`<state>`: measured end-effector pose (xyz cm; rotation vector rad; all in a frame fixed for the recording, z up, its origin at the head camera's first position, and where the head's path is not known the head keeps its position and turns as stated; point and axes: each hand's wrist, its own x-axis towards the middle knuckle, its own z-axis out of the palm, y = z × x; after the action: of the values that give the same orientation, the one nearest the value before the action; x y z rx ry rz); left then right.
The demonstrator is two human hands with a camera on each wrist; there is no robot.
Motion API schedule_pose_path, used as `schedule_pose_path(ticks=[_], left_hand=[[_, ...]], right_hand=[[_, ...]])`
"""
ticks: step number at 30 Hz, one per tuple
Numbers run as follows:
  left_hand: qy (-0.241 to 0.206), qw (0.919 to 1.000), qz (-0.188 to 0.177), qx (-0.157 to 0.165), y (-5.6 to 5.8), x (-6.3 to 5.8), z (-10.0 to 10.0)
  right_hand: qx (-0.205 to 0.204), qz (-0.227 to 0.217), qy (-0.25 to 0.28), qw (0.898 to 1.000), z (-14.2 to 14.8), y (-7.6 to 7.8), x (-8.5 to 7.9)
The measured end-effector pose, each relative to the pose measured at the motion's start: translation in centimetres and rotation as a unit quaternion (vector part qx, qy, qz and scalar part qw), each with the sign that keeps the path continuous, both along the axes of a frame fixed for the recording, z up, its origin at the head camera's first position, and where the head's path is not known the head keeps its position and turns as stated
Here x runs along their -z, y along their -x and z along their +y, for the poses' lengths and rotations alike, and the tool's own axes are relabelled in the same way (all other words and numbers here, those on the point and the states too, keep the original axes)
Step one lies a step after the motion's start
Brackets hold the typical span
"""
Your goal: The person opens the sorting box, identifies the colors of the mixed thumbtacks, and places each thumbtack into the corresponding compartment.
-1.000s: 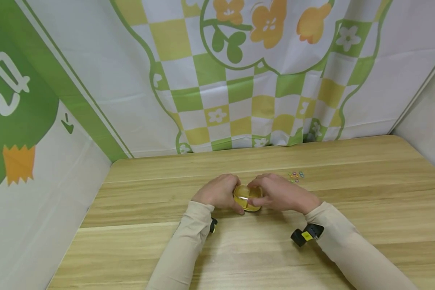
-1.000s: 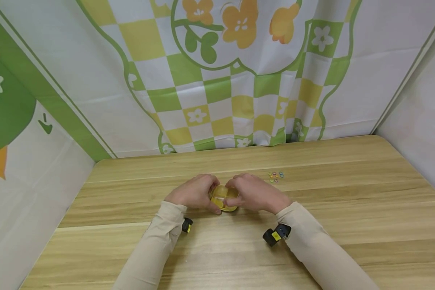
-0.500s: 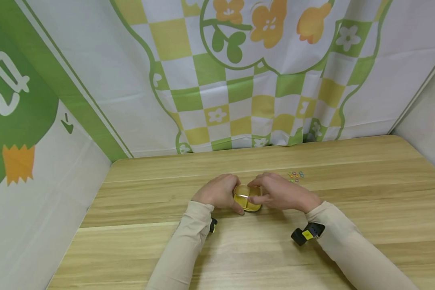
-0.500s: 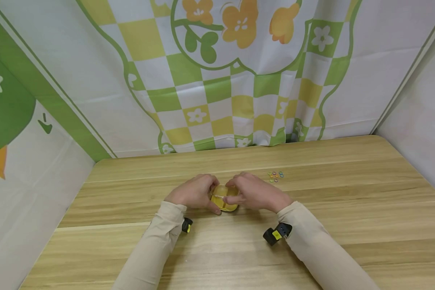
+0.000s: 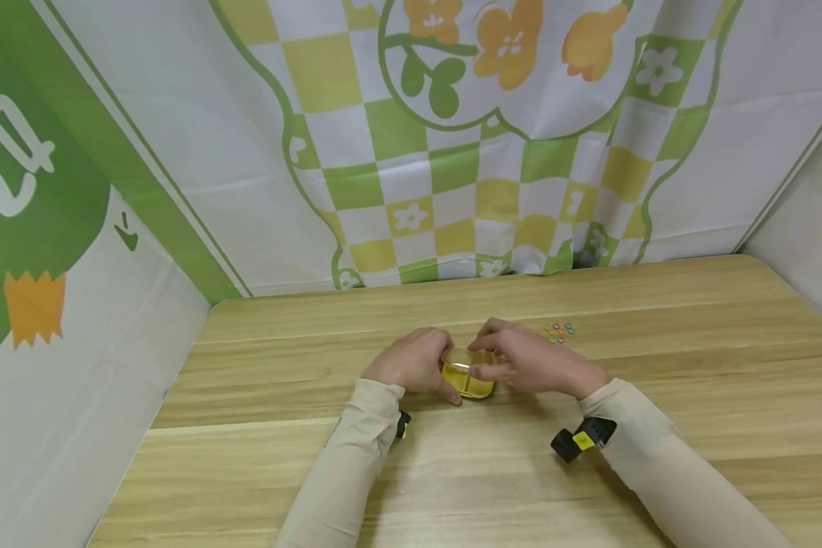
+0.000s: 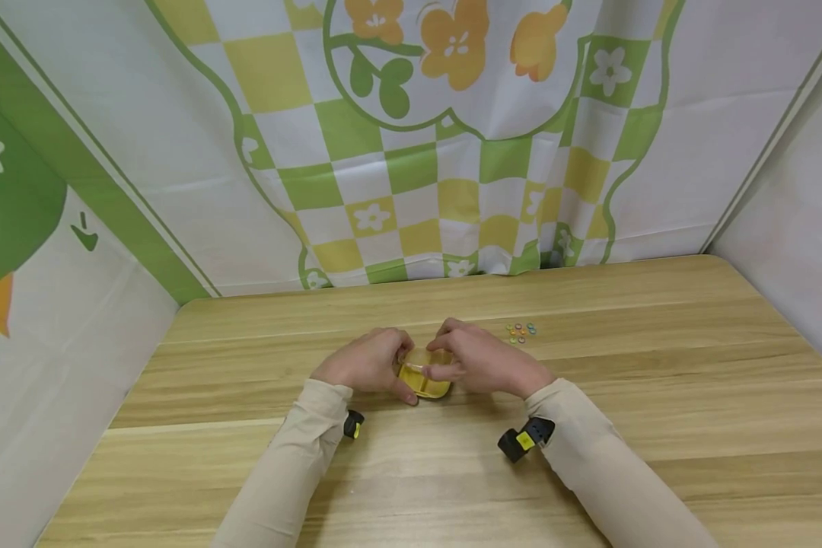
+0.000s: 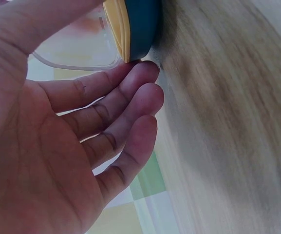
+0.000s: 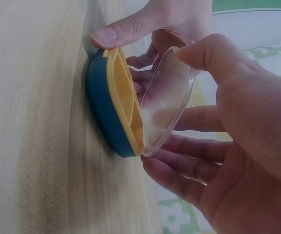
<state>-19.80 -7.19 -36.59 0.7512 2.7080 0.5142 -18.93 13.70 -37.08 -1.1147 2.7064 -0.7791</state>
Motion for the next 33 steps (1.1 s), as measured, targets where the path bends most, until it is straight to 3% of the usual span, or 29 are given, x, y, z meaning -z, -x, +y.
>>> schedule_pose_path(ticks=[9,20,33], left_hand=[[0.01,0.9999,0.006,-0.007,0.01,0.03,-0.01],[-0.009,0.9999,0.0,-0.012,-0.02,0.1,-0.09],[-0.017,0.9998,-0.006,-0.013,0.05,0.12,-0.18]], right_hand=[[0.001,0.002,0.008,1.0,0.11,0.24,0.16],[0.025,-0.047,0.041,0.998,0.32,0.43,-0.09],[0.032,-0.045,0.05,0.997,0.75,0.73,0.05]])
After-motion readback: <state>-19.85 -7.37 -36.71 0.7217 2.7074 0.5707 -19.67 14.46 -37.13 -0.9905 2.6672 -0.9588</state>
